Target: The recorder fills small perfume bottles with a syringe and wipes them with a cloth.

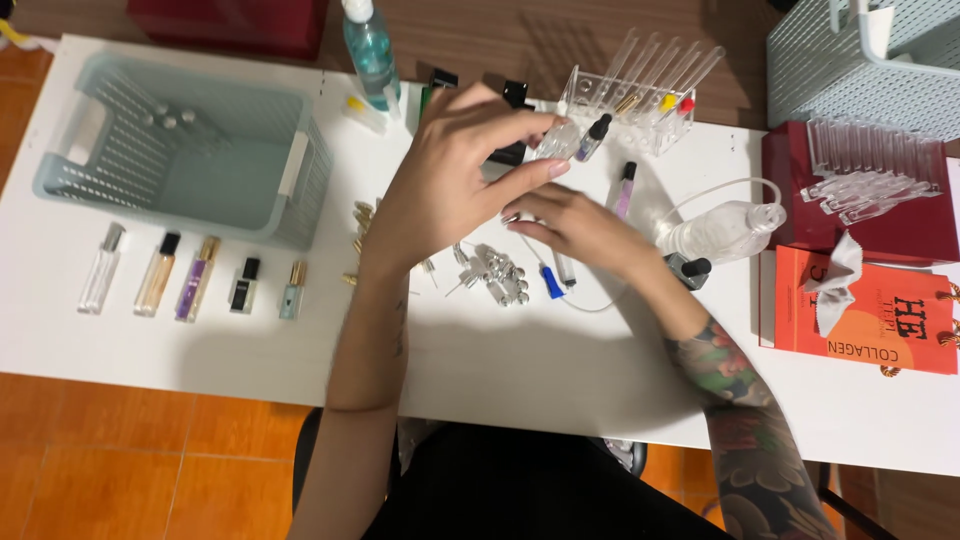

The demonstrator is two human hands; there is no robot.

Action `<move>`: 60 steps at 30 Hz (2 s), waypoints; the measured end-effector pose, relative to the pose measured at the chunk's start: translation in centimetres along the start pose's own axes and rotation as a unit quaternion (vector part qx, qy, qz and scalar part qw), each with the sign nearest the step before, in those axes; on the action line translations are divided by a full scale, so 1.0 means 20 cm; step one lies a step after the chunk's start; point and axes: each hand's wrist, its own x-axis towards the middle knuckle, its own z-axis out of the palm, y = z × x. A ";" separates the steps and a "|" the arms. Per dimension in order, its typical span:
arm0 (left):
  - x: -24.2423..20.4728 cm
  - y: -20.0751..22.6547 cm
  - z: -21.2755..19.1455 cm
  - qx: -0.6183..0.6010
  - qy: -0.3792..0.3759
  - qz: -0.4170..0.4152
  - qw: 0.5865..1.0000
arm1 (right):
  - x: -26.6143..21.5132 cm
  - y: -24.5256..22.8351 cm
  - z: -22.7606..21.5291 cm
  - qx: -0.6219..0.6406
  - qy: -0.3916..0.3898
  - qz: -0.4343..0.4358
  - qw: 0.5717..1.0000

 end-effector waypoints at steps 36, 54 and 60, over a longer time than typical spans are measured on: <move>0.05 0.10 0.36 -0.045 -0.068 0.012 0.997 | -0.30 -0.31 -0.57 0.056 0.256 -0.001 0.965; 0.04 0.10 0.38 -0.057 -0.078 0.015 0.995 | -0.34 -0.26 -0.53 0.166 0.244 0.035 0.955; 0.06 0.11 0.35 -0.065 -0.086 0.012 0.994 | -0.33 -0.21 -0.50 0.197 0.257 0.011 0.946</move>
